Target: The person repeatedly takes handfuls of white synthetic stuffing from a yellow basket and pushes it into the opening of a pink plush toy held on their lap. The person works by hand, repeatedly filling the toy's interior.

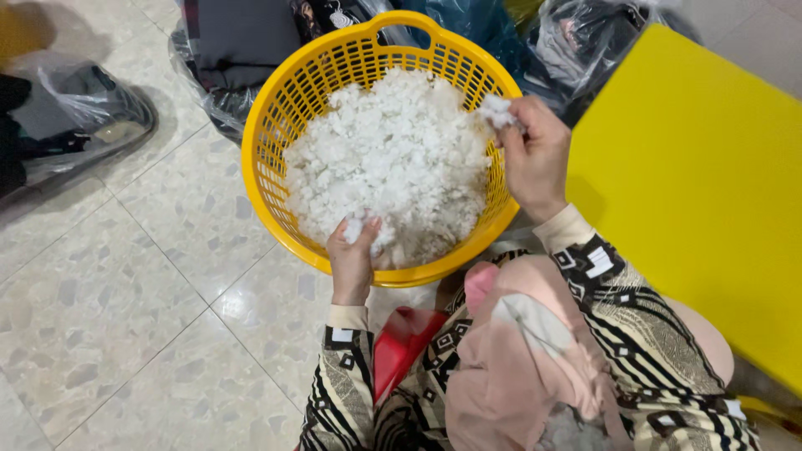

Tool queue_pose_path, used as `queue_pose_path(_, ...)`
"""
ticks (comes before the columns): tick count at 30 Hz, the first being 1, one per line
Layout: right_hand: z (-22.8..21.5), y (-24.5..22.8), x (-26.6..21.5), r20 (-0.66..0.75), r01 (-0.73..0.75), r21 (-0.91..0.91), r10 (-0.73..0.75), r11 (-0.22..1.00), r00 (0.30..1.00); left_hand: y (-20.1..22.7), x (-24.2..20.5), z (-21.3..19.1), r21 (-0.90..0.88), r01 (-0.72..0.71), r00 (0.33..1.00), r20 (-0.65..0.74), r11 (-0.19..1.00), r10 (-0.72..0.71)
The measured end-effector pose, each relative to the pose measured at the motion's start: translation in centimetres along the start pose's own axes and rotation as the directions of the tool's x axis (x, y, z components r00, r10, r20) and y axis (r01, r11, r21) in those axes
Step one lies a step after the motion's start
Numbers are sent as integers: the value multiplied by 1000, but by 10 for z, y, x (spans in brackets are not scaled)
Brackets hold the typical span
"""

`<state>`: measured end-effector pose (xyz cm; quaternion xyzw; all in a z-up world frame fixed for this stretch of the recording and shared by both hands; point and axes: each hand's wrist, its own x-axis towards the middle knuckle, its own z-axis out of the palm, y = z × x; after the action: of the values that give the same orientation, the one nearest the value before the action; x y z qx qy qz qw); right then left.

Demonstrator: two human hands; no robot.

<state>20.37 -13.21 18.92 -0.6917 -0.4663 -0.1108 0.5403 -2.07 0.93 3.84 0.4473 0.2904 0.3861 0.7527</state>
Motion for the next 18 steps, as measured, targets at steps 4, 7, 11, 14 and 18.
queue_pose_path(4, 5, 9, -12, 6, -95, -100, 96, 990, 995, -5, 8, -10, -150, -82, 983, -172, 985, 55)
queue_pose_path(7, 9, 16, -19, 268, -70, -325, 163, 943, 949, 5, 7, -13, -249, 4, 973, -221, 968, -61)
queue_pose_path(11, 16, 13, -28, 603, 47, -602, 415, 797, 681, 18, -2, 4, -265, 54, 983, -154, 963, -98)
queue_pose_path(14, 17, 4, -28, 610, 98, -638, 423, 764, 670, 23, -10, 17, -188, 7, 996, -84, 982, -23)
queue_pose_path(18, 14, -13, -24, 624, 155, -574, 307, 804, 719, 25, -16, 27, -78, -43, 999, -10, 996, 43)
